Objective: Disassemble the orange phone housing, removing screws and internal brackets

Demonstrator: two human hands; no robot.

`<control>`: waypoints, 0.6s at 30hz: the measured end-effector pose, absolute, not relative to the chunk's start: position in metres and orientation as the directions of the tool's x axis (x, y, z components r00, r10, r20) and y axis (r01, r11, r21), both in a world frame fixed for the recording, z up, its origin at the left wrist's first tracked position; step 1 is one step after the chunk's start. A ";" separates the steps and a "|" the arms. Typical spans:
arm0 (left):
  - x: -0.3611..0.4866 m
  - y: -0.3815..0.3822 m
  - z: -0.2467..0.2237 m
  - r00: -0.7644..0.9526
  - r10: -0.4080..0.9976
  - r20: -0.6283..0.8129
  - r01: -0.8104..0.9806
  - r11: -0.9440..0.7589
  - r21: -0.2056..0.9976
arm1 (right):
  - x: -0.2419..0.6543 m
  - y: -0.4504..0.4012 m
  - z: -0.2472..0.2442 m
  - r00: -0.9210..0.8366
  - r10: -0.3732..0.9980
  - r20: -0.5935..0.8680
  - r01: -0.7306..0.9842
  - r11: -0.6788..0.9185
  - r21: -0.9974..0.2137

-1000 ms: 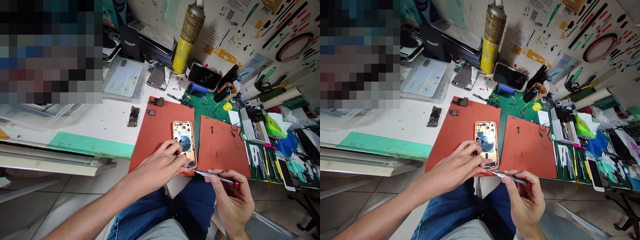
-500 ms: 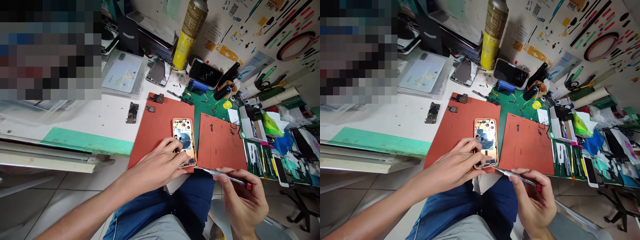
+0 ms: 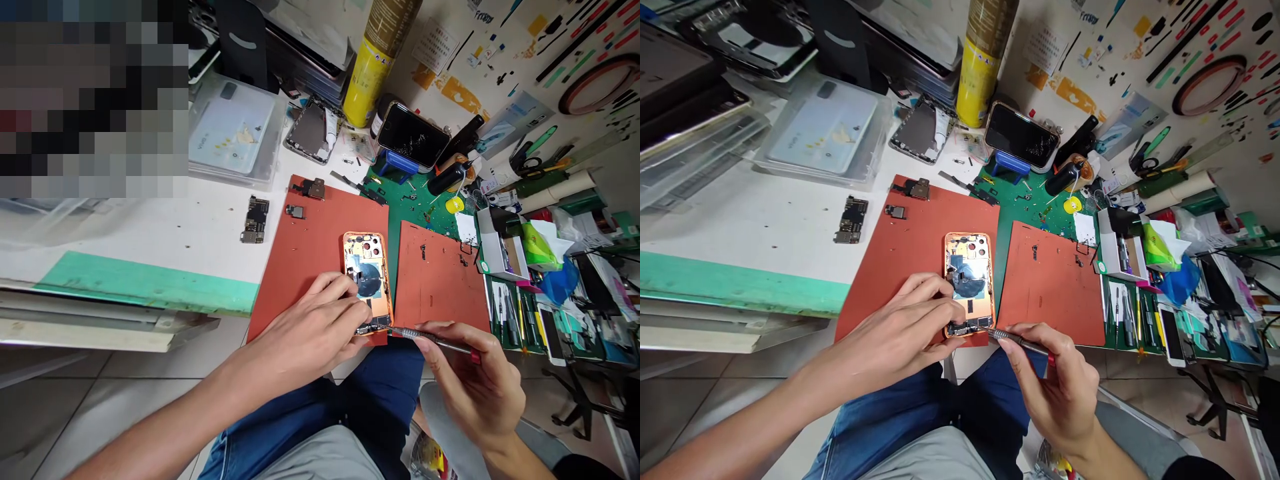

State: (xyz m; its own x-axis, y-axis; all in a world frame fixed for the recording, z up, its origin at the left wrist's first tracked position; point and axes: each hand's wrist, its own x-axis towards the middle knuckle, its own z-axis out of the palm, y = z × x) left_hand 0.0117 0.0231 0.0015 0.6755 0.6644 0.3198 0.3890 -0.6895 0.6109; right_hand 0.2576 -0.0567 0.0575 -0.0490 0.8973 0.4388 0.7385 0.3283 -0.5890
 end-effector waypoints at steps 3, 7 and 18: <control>0.013 0.023 0.000 0.679 0.667 0.307 0.391 -0.683 0.617 | 0.257 -0.052 0.062 -0.097 0.898 0.429 0.781 0.336 -0.526; 0.014 0.023 0.000 0.686 0.655 0.316 0.371 -0.689 0.623 | 0.256 -0.046 0.065 -0.139 0.899 0.416 0.798 0.351 -0.490; 0.013 0.024 0.003 0.678 0.693 0.244 0.376 -0.613 0.695 | 0.253 -0.042 0.069 -0.219 0.891 0.399 0.782 0.405 -0.474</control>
State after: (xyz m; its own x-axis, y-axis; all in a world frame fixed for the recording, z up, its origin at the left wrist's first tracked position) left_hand 0.0134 0.0240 0.0026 0.6781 0.6934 0.2438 0.3765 -0.6125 0.6950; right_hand 0.2533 -0.0423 0.0686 -0.2190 0.8906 0.3986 0.7818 0.4046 -0.4745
